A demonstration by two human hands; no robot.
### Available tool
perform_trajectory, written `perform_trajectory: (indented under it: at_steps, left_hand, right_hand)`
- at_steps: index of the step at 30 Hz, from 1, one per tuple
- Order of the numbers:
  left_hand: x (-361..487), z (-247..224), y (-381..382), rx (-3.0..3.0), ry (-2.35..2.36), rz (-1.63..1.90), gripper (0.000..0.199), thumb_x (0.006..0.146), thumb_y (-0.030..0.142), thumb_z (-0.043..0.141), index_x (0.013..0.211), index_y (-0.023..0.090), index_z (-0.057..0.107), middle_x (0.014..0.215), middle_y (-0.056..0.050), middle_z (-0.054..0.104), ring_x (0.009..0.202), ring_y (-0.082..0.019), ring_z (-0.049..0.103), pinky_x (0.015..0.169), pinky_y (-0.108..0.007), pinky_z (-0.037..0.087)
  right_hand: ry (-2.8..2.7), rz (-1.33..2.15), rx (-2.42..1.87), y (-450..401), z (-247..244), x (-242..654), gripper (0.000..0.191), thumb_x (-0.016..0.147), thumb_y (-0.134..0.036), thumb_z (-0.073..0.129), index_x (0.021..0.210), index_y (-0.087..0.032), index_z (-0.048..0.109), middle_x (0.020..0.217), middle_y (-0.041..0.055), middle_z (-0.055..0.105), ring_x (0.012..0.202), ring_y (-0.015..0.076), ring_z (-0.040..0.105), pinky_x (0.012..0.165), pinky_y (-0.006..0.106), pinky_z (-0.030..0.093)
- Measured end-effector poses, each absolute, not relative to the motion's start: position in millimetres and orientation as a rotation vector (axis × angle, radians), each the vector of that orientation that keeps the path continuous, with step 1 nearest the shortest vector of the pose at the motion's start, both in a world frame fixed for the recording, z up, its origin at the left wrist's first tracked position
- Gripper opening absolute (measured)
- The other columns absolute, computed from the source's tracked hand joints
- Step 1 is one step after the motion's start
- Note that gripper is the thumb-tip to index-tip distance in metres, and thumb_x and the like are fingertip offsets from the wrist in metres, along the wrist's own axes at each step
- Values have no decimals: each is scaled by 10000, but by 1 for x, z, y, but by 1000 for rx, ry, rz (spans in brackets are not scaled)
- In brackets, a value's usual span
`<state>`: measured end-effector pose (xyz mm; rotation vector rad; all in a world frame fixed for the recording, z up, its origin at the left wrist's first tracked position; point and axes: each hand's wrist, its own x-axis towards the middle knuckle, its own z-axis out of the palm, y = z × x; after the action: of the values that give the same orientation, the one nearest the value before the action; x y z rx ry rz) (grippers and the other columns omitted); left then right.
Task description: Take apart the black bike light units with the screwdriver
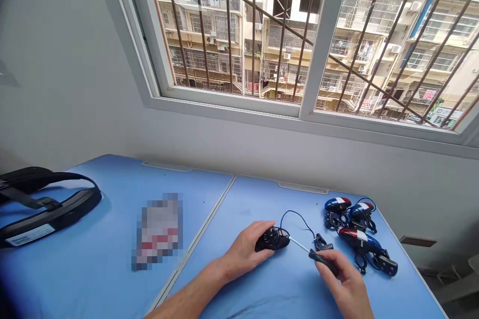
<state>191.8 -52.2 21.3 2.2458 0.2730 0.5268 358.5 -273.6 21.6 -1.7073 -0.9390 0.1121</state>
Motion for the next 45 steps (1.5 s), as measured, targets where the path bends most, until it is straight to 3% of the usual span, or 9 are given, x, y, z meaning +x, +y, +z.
perform_trajectory:
  at_steps: [5, 15, 24, 32, 38, 45]
  left_hand:
    - [190, 20, -53, 2267, 196, 576, 619, 736, 128, 638, 1329, 261, 521, 1274, -82, 592, 1140, -258, 562, 998, -396, 459]
    - [192, 8, -47, 2168, 205, 627, 571, 750, 126, 654, 1292, 268, 544, 1269, -47, 622, 1160, -239, 562, 1032, -380, 430]
    - [192, 18, -46, 2033, 408, 511, 487, 709, 197, 660, 1193, 240, 622, 1212, -58, 665, 1107, -276, 599, 982, -372, 459]
    - [193, 30, -54, 1914, 443, 436, 423, 708, 213, 653, 1131, 207, 637, 1100, -45, 704, 1006, -262, 635, 885, -322, 481]
    - [190, 25, -55, 1918, 417, 391, 544, 705, 191, 660, 1244, 220, 582, 1228, -61, 662, 1125, -290, 592, 986, -362, 445]
    - [184, 22, -56, 1984, 305, 369, 782, 710, 141, 572, 1451, 258, 355, 1296, -52, 616, 1152, -261, 577, 1026, -392, 424]
  right_hand:
    - [-642, 234, -1540, -262, 52, 374, 396, 637, -450, 828, 898, -162, 751, 824, 102, 759, 735, 300, 738, 558, 352, 640]
    - [-632, 194, -1341, -205, 69, 366, 517, 732, -432, 772, 1134, -150, 610, 894, 110, 750, 749, 253, 732, 569, 358, 619]
    - [-690, 41, -1216, -189, 98, 349, 286, 782, -396, 719, 960, -183, 647, 817, 64, 745, 712, 196, 690, 538, 291, 564]
    - [-1084, 7, -1416, -208, 85, 335, 276, 828, -288, 689, 1094, -224, 648, 847, 50, 755, 762, 195, 716, 674, 325, 611]
    - [-1089, -305, -1554, -201, 78, 331, 280, 851, -300, 663, 1111, -202, 633, 820, 49, 765, 689, 184, 724, 590, 280, 612]
    - [-1191, -404, -1509, -193, 72, 324, 311, 899, -269, 615, 1198, -194, 574, 865, 58, 760, 647, 157, 704, 582, 278, 608]
